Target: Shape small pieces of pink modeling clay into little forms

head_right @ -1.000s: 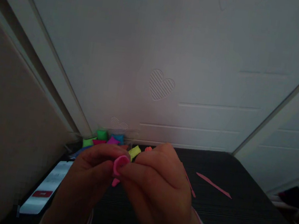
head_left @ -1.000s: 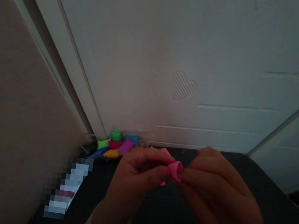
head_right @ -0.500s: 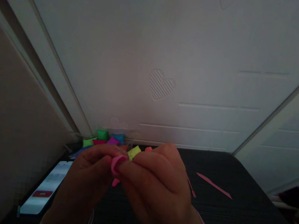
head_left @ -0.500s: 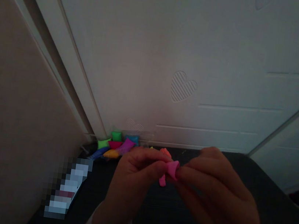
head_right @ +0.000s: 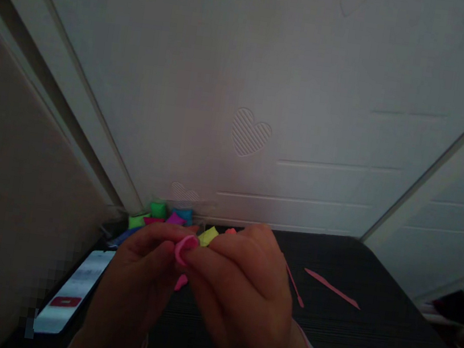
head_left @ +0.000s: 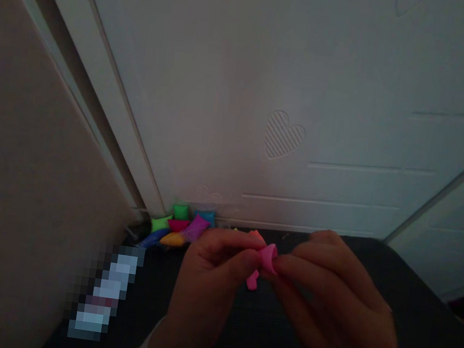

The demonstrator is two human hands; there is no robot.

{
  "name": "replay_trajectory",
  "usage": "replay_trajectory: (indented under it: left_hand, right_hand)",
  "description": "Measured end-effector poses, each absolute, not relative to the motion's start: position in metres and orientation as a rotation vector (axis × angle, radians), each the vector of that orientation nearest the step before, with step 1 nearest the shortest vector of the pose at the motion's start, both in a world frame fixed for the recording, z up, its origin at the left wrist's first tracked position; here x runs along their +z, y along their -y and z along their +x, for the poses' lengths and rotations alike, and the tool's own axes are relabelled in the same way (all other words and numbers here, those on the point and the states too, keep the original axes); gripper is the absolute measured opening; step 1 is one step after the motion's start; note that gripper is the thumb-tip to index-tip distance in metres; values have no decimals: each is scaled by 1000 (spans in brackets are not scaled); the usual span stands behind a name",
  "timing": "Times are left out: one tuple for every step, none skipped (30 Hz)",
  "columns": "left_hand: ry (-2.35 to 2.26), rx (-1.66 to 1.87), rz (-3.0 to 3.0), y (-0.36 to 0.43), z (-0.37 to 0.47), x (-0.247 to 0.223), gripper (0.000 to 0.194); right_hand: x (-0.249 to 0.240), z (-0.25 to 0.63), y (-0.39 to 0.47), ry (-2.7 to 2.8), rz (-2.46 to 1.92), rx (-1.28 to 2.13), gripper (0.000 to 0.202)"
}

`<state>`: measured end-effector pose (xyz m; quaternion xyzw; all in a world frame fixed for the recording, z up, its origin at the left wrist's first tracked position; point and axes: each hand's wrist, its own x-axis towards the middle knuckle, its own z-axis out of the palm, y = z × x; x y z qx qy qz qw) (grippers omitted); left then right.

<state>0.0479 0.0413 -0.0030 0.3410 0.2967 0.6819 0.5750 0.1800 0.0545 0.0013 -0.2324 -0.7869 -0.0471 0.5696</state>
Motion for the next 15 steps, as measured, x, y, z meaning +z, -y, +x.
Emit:
replay_trajectory:
  left_hand:
    - [-685, 1595, 791, -42, 48, -3, 15]
    - [-675, 1589, 784, -42, 47, -3, 15]
    - [-664, 1587, 781, -42, 47, -4, 14]
    - [-657, 1588, 780, -43, 46, -4, 13]
    - [-651, 1593, 779, -43, 46, -5, 12]
    - [-644, 1596, 780, -43, 46, -6, 10]
    - [-640, 1598, 783, -43, 46, -6, 9]
    - [-639, 1600, 789, -42, 46, -7, 8]
    - [-645, 1601, 795, -42, 46, -7, 7]
    - [-652, 1601, 805, -42, 46, -7, 6]
    - [-657, 1601, 819, -42, 46, -7, 5]
    - [-661, 1600, 837, -42, 46, -7, 5]
    - [-661, 1601, 854, -42, 46, -7, 4]
    - [-655, 1602, 871, -42, 45, -7, 5]
    - [-647, 1598, 890, -42, 45, -7, 7]
  right_hand:
    - [1, 180, -55, 1851, -544, -103, 23]
    - [0, 180, -55, 1857, -540, -95, 24]
    - [0, 181, -56, 1860, -532, -88, 26]
    - [0, 181, -56, 1864, -525, -83, 27]
    - [0, 182, -56, 1865, -517, -82, 28]
    - [0, 182, -56, 1865, -508, -86, 28]
    - [0, 183, -56, 1867, -502, -97, 27]
    - [1, 183, -56, 1869, -499, -108, 26]
    - [1, 183, -56, 1872, -496, -115, 25]
    - [2, 183, -56, 1877, -495, -117, 25]
    - [2, 183, -56, 1880, -495, -117, 25]
    - [3, 182, -56, 1881, -501, -116, 25]
    - [3, 182, -56, 1882, -504, -117, 24]
    - [4, 182, -56, 1886, -505, -117, 24]
    - [4, 182, -56, 1891, -506, -115, 23]
